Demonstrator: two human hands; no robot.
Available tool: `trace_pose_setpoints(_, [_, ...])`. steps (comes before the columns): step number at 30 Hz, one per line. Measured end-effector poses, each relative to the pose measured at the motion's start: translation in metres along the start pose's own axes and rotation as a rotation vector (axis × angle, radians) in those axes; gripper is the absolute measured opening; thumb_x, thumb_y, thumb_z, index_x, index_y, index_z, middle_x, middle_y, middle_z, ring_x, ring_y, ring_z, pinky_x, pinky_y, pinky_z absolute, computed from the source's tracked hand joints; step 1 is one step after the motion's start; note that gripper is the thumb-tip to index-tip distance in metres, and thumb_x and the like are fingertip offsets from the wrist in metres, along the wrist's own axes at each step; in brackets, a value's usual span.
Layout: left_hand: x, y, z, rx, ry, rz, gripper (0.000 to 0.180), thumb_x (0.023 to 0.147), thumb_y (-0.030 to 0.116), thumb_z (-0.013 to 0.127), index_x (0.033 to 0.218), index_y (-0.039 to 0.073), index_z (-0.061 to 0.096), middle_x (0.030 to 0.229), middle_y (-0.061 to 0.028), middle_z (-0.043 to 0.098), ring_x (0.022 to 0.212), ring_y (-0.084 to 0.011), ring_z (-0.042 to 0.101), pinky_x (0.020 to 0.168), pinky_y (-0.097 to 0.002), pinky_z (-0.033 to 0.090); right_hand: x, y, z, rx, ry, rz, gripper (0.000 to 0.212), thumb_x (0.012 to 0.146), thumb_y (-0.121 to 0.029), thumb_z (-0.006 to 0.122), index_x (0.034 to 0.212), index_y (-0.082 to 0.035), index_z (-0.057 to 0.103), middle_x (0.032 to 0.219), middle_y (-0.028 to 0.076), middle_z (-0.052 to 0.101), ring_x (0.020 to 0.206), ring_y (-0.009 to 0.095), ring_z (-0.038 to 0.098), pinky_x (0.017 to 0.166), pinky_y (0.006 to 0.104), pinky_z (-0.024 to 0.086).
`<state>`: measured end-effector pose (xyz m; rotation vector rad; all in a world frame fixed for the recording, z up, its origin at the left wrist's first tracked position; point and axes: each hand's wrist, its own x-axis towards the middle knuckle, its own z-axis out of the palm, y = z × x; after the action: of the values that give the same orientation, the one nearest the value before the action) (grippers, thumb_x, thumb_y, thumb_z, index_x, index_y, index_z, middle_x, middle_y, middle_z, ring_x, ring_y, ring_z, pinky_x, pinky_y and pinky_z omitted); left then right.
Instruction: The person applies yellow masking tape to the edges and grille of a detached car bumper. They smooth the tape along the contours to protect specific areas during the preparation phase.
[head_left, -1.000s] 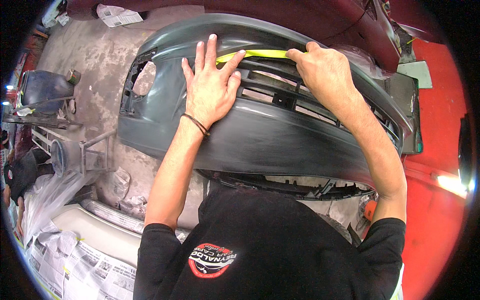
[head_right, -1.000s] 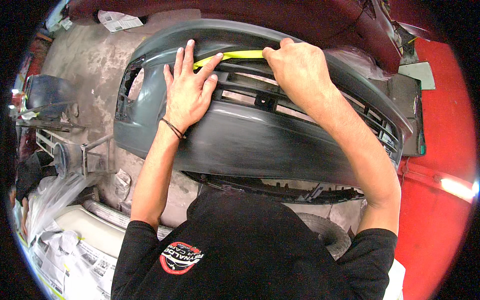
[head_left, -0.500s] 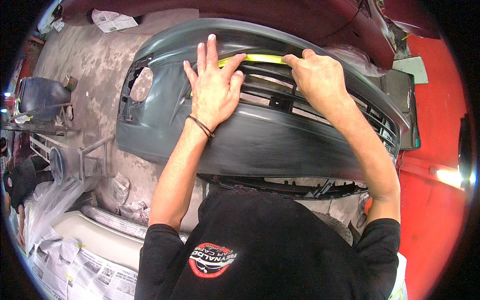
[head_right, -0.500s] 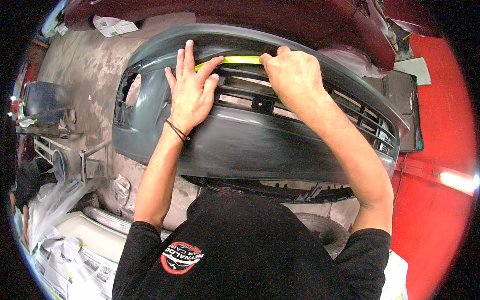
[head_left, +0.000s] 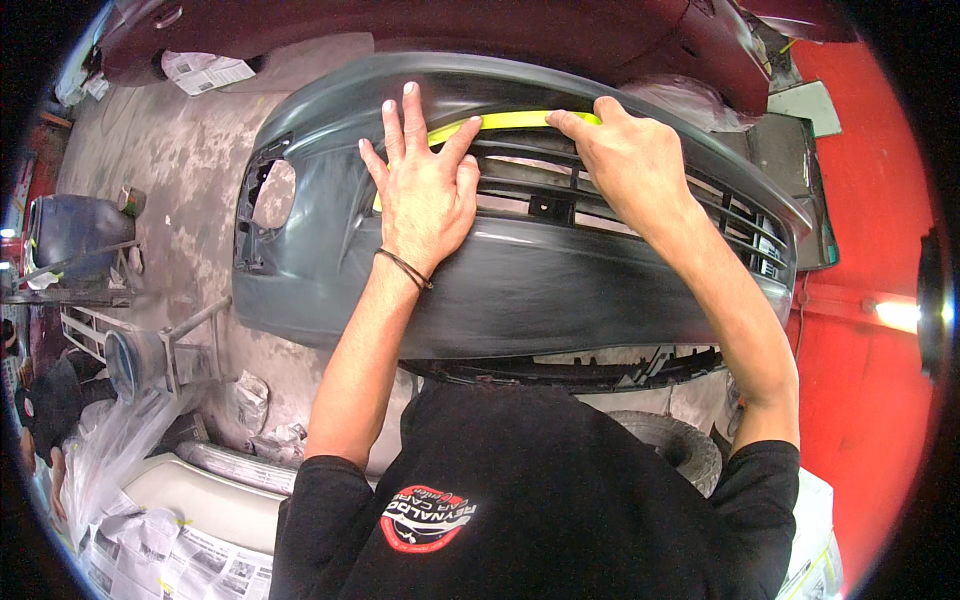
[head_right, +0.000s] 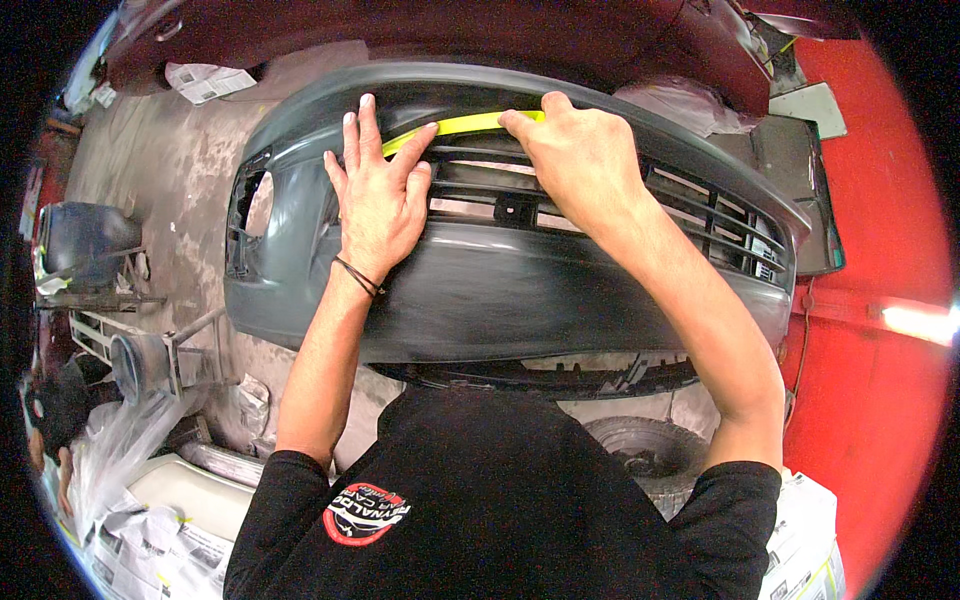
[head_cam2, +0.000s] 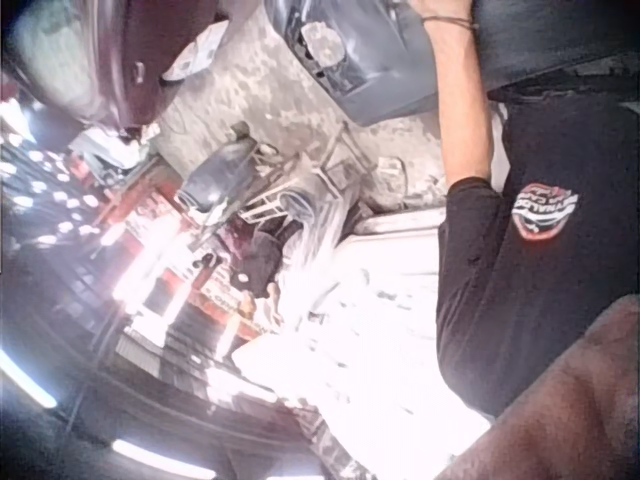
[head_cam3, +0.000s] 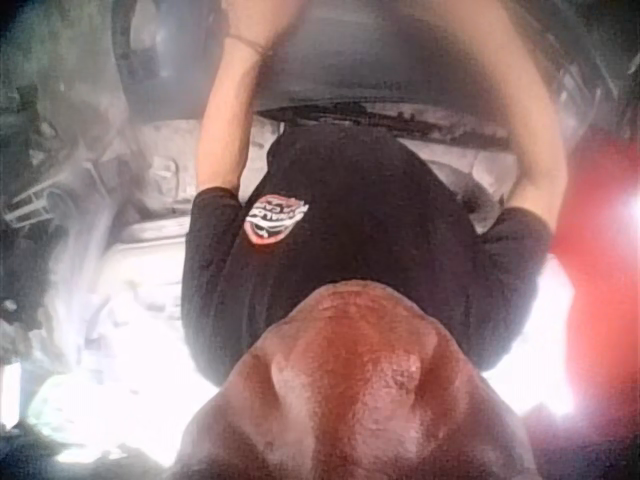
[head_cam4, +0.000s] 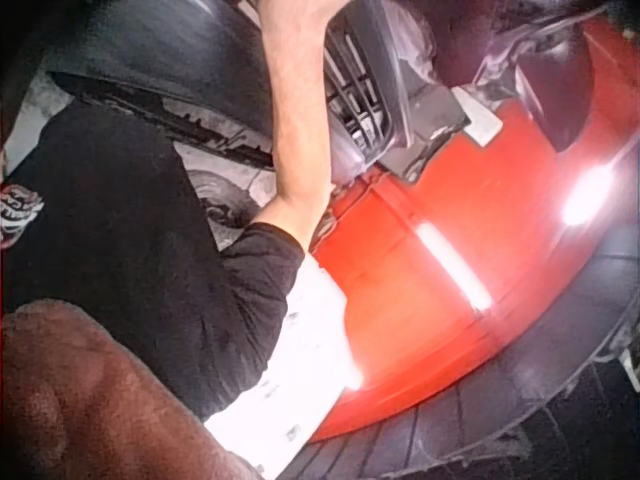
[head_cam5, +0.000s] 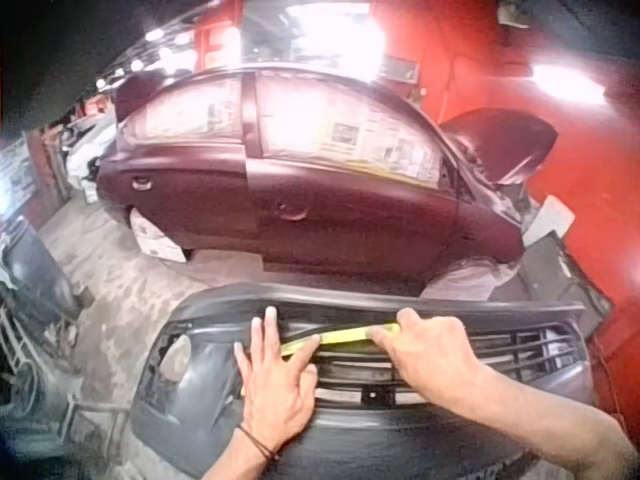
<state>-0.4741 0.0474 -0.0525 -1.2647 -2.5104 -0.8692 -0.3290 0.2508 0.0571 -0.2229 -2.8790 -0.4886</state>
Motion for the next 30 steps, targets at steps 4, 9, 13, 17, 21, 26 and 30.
trace_pose_setpoints(4, [0.002,0.003,0.0,-0.007,-0.01,-0.002,0.049,0.107,0.026,0.064,0.155,0.032,0.072,0.188,-0.0237,0.016,0.172,-0.052,0.018,0.127,-0.0858,0.019,0.003,-0.002,0.004,-0.037,-0.005,0.025,0.034,0.102,-0.019,0.074,0.135,-0.026,0.082,0.095,0.009,0.068,0.07,0.027,0.077,0.062,0.0401,0.064])
trace_pose_setpoints(9, [0.003,0.002,0.004,-0.029,0.008,0.013,0.05,0.103,0.025,0.066,0.152,0.03,0.073,0.188,-0.0259,0.016,0.171,-0.0552,0.018,0.126,-0.0879,0.019,0.001,-0.006,0.01,-0.039,-0.037,0.056,0.034,0.102,-0.02,0.075,0.135,-0.026,0.082,0.097,0.01,0.069,0.071,0.027,0.078,0.061,0.0406,0.064])
trace_pose_setpoints(13, [0.005,0.007,0.007,0.004,0.019,0.034,0.051,0.103,0.025,0.066,0.153,0.031,0.072,0.188,-0.0261,0.014,0.171,-0.0559,0.018,0.124,-0.0882,0.023,-0.002,-0.008,0.013,-0.026,-0.057,0.087,0.037,0.102,-0.02,0.075,0.137,-0.027,0.081,0.099,0.01,0.07,0.071,0.028,0.078,0.061,0.0411,0.064])
trace_pose_setpoints(17, [0.008,0.015,0.009,0.003,0.026,0.047,0.053,0.101,0.023,0.066,0.153,0.031,0.071,0.188,-0.0273,0.013,0.171,-0.0567,0.016,0.124,-0.0883,0.023,-0.003,-0.01,0.015,-0.031,-0.049,0.106,0.037,0.102,-0.02,0.074,0.138,-0.029,0.081,0.099,0.01,0.07,0.071,0.029,0.078,0.061,0.042,0.065])
trace_pose_setpoints(21, [0.012,0.022,0.015,-0.044,0.036,0.044,0.05,0.098,0.023,0.069,0.148,0.026,0.074,0.189,-0.0282,0.011,0.172,-0.0568,0.013,0.125,-0.0883,0.02,-0.002,-0.014,0.008,0.004,-0.095,0.132,0.038,0.1,-0.017,0.072,0.137,-0.024,0.08,0.106,0.015,0.074,0.081,0.031,0.083,0.065,0.0423,0.066])
trace_pose_setpoints(26, [0.009,0.011,0.008,-0.038,0.033,0.001,0.052,0.1,0.021,0.066,0.151,0.029,0.073,0.189,-0.0277,0.01,0.172,-0.0572,0.014,0.125,-0.0879,0.022,-0.004,-0.013,0.011,-0.028,-0.07,0.145,0.039,0.102,-0.018,0.072,0.138,-0.03,0.08,0.101,0.013,0.071,0.076,0.031,0.08,0.064,0.0433,0.066])
trace_pose_setpoints(30, [-0.003,-0.012,-0.002,-0.03,-0.007,-0.054,0.053,0.098,0.021,0.07,0.15,0.031,0.073,0.189,-0.0267,0.009,0.172,-0.0569,0.011,0.127,-0.0877,0.018,-0.006,-0.011,0.013,-0.032,-0.072,0.146,0.039,0.105,-0.019,0.07,0.14,-0.033,0.079,0.099,0.012,0.07,0.074,0.031,0.079,0.064,0.0442,0.066])
